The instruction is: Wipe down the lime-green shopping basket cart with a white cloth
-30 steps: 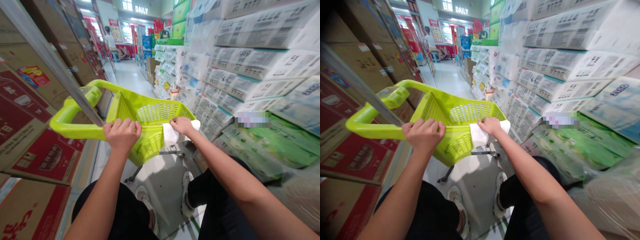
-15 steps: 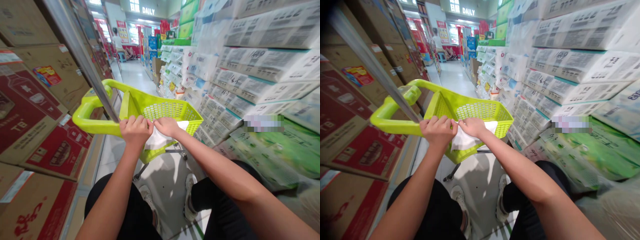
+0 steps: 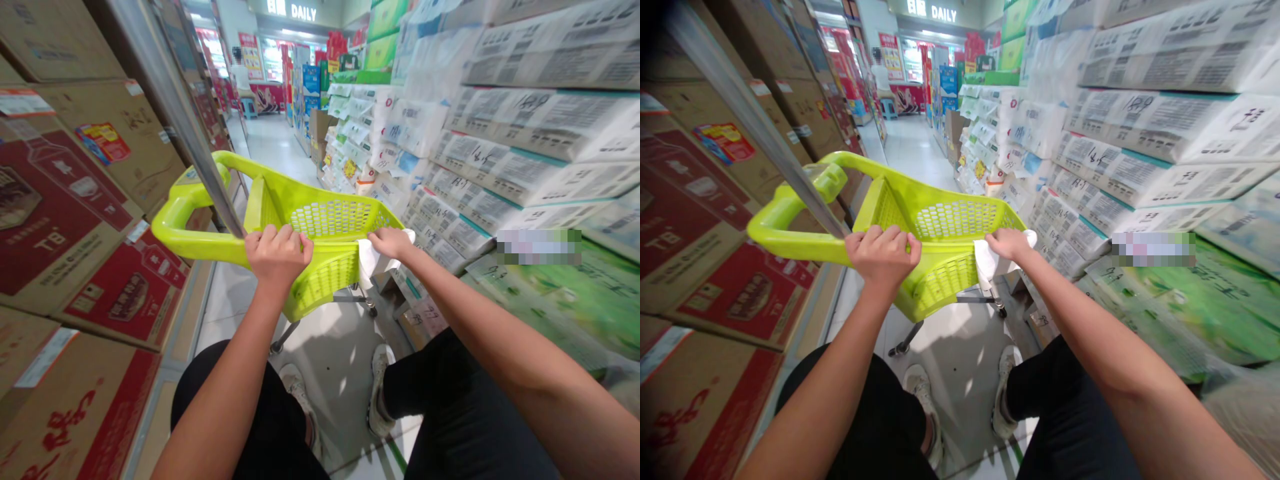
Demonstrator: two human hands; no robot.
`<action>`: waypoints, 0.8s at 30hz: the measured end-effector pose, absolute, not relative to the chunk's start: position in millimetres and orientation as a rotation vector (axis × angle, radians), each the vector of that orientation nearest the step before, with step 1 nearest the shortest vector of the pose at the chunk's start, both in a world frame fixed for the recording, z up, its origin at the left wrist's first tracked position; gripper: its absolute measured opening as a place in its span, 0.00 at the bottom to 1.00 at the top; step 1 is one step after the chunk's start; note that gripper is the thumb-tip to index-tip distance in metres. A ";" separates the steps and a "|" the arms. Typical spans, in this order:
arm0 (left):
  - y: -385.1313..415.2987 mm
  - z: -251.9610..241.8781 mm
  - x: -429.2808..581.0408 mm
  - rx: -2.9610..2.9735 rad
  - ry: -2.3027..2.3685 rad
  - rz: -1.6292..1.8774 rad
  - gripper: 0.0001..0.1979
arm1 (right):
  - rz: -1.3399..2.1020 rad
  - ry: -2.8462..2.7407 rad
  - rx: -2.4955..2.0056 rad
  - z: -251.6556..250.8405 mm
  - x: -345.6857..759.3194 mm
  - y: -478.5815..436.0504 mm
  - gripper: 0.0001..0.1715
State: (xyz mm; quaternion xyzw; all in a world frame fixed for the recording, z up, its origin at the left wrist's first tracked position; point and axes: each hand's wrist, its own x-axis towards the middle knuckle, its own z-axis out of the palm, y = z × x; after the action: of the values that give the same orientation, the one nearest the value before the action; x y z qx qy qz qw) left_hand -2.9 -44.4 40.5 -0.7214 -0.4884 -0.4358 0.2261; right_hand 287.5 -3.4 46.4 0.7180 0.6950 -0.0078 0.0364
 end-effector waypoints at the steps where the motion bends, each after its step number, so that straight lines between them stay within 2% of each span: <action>1: -44.1 40.0 -0.3 -1.977 -1.342 -1.204 0.17 | -0.024 2.183 2.184 47.0 269.8 -5.8 0.40; 8: -43.4 38.3 -1.7 -1.985 -1.367 -1.186 0.13 | -0.072 2.654 2.005 57.2 157.5 -26.0 0.47; 15: -43.0 37.2 -23.1 -1.908 -1.294 -1.084 0.14 | 0.051 2.314 2.160 43.6 237.9 -17.5 0.41; 19: -47.6 39.0 -23.2 -1.937 -1.358 -1.091 0.16 | 0.000 2.121 2.202 39.3 294.7 -7.1 0.41; 24: -49.9 39.7 -11.3 -1.896 -1.373 -1.084 0.16 | -0.024 2.200 2.168 43.8 264.0 -7.9 0.41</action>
State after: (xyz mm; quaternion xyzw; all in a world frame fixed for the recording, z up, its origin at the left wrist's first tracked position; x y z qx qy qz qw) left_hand -11.3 -49.9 39.7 -0.7062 -0.5114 -0.4038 0.2769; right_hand 264.0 -7.9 43.8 0.7017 0.7120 -0.0077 0.0266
